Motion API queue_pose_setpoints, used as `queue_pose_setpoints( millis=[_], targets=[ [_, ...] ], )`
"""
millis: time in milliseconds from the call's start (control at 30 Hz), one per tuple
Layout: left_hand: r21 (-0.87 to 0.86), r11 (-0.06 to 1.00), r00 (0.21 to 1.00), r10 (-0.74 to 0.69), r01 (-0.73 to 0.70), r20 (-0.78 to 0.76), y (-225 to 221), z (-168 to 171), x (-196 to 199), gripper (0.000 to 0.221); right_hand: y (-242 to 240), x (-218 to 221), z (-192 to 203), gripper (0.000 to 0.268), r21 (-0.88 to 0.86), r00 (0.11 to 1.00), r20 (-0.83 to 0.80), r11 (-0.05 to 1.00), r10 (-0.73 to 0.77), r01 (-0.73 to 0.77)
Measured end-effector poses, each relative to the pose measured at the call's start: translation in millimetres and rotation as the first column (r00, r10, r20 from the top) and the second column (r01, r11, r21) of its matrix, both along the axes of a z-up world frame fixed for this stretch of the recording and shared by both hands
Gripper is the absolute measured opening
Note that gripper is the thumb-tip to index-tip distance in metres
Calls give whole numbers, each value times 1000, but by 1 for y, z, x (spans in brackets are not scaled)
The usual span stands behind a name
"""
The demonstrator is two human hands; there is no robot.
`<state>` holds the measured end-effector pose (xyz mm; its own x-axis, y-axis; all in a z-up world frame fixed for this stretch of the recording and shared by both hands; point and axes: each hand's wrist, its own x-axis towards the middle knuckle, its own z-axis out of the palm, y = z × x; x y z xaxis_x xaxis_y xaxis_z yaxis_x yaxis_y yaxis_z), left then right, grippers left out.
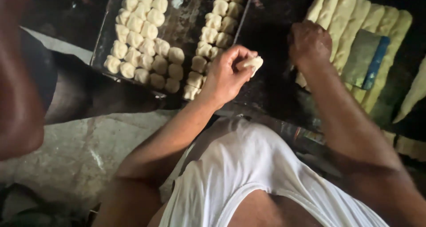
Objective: The recorder and another person are seen shaping and arranging pieces of dough on baking trays at a bakery.
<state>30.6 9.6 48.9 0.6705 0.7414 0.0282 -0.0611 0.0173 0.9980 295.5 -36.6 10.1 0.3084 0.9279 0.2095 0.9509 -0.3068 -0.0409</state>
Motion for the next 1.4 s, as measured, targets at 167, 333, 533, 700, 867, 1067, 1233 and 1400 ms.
queue_pose_setpoints(
  millis=[167, 333, 533, 700, 867, 1067, 1233, 1400],
  targets=[
    [-89, 996, 976, 7, 13, 216, 12, -26, 4, 28, -47, -51, 48, 20, -354, 710, -691, 793, 136, -496],
    [202, 979, 995, -23, 42, -97, -4, -24, 7, 33, -68, -89, 102, 19, -145, 607, -793, 958, 36, -247],
    [232, 958, 985, -152, 166, -78, -31, 28, 16, 66, -75, -59, 82, 34, 61, 478, -875, 997, 79, -54],
    [284, 942, 982, -158, 181, -100, -36, -6, 30, 74, -105, -70, 77, 24, 276, 420, -863, 958, 282, -77],
    [-170, 972, 985, -173, 166, -29, -39, -15, 40, 31, -125, -90, 73, 37, 546, 851, -236, 789, 469, -283],
    [-30, 989, 990, -142, 142, 26, -54, -1, 41, 21, -146, -61, 56, 25, 481, 857, -186, 805, 481, -348],
    [341, 929, 989, -151, 145, -11, -69, 16, 37, 7, -137, -46, 63, 13, 433, 589, -724, 901, 360, -18],
    [386, 912, 990, -133, 140, -44, -68, 33, 34, 22, -133, -33, 67, 19, 215, -11, -976, 969, 218, 118]
  ],
)
